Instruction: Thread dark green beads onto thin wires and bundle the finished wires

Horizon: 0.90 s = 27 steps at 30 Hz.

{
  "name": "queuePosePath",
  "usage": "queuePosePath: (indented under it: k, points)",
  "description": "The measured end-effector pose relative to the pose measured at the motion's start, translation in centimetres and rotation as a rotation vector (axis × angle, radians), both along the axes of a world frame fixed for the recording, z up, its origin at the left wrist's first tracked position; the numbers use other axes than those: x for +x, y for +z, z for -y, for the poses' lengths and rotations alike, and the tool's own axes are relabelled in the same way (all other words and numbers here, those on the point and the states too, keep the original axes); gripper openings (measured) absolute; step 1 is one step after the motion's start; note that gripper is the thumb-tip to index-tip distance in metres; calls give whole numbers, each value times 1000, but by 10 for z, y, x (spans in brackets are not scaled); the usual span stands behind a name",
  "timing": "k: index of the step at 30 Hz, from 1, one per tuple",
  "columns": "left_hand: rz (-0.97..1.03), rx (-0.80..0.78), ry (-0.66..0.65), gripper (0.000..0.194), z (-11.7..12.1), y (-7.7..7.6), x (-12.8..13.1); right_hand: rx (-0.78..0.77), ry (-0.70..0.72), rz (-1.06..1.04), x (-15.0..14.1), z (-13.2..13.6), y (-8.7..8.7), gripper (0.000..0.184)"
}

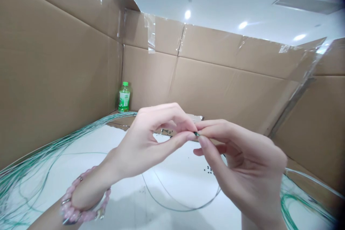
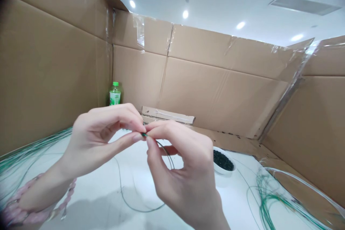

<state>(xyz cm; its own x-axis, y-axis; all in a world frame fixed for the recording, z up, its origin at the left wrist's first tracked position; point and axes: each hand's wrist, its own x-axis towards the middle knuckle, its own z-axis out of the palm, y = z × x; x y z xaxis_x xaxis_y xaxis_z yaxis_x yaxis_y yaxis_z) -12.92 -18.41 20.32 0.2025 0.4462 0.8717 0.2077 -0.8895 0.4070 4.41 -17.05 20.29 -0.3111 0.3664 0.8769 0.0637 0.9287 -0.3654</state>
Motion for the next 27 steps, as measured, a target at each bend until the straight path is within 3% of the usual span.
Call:
queuePosePath:
  k: [8, 18, 21, 27]
  points:
    - [-41, 26, 4, 13, 2, -1, 0, 16, -27, 28, 3, 4, 2, 19]
    - [-368, 212, 312, 10, 6, 6, -3, 250, -299, 262, 8, 7, 5, 16]
    - [-401, 198, 325, 13, 9, 6, -4, 180, -266, 259, 11, 4, 6, 15]
    - [-280, 175, 273, 8, 3, 9, -3, -106, -38, 169, 13, -8, 10, 13]
